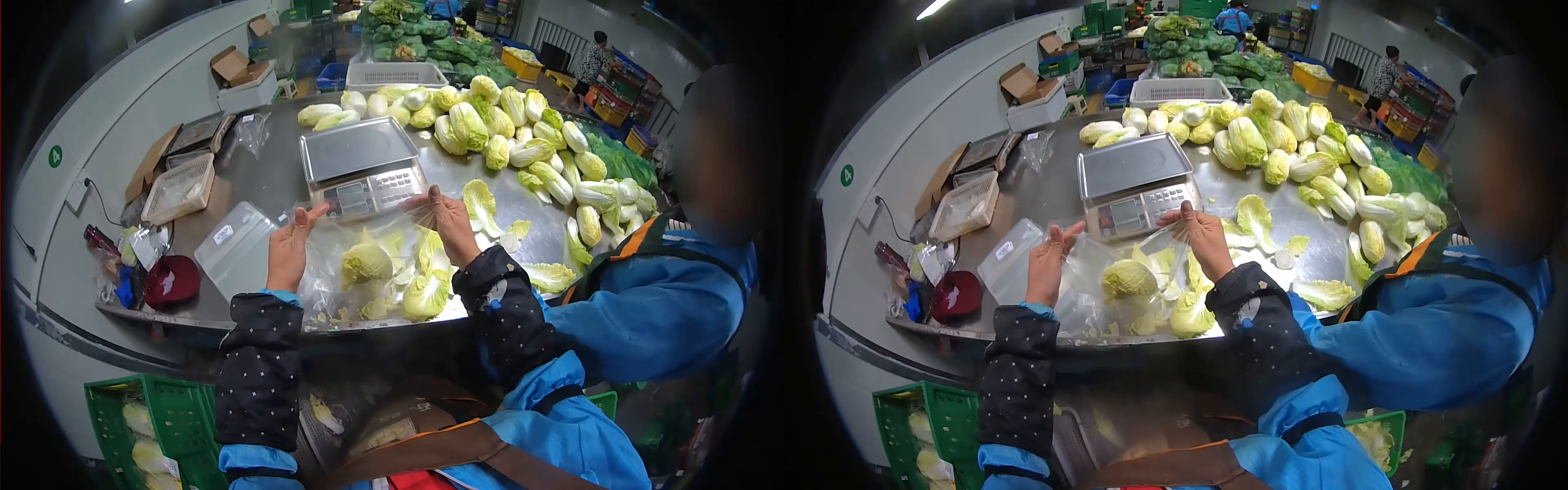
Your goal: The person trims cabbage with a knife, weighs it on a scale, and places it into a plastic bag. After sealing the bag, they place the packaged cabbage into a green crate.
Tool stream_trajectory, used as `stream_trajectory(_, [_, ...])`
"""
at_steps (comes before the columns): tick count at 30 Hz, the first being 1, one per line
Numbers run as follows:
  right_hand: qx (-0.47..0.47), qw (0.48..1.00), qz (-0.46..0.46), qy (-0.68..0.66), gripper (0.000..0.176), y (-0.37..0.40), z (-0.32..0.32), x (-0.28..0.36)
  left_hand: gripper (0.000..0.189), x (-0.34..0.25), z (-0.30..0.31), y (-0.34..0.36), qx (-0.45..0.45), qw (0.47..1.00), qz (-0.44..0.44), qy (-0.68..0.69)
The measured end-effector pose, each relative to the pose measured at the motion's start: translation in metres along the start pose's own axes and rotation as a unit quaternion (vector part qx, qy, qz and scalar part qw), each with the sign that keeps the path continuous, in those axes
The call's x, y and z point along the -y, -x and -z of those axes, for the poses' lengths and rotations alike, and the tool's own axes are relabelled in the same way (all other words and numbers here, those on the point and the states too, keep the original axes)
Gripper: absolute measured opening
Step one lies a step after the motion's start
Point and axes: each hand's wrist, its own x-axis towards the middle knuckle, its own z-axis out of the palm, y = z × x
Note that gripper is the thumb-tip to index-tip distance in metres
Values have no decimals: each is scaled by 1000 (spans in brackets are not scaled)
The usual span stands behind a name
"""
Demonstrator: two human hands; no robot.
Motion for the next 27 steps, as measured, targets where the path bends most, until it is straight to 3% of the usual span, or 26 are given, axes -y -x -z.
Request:
stream_trajectory(2, [-13,1000,5,-15,51,-1,-5,4,56,0,-3,-4,4,990,43,132])
stream_trajectory(4, [-46,994,-74,-64,52,1,-11,6,56,-1,-7,-5,-25,990,55,124])
stream_trajectory(9, [-124,985,-116,-12,50,17,-24,-27,60,12,-18,14,-130,989,75,16])
stream_trajectory(11, [-147,981,-118,34,49,45,-26,-42,61,18,-22,51,-196,959,199,38])
stream_trajectory(13, [-134,972,-153,121,50,93,-24,-53,62,42,-22,99,-198,952,235,1])
stream_trajectory(15, [-128,925,-309,182,48,131,-20,-74,61,85,-25,141,-178,899,399,45])
stream_trajectory(16, [-127,921,-320,184,48,145,-11,-98,60,105,-30,151,-171,885,432,39])
stream_trajectory(18, [-23,846,-249,470,42,157,6,-149,55,127,-44,157,-156,867,472,-10])
stream_trajectory(21, [2,824,-223,521,38,145,0,-134,53,125,-44,158,-149,885,441,11])
stream_trajectory(22, [-7,790,-216,574,36,139,-2,-119,39,123,-37,156,-123,885,448,-28])
stream_trajectory(23, [-42,772,-183,608,46,131,-16,-86,39,117,-36,154,-128,884,448,-25])
stream_trajectory(25, [-89,763,98,632,49,115,-38,-47,33,104,-37,150,-142,880,314,-326])
stream_trajectory(26, [-3,804,163,571,58,108,-57,-35,46,101,-39,149,-156,859,187,-450])
stream_trajectory(27, [140,822,139,534,54,105,-86,-16,46,98,-42,142,-152,858,190,-452])
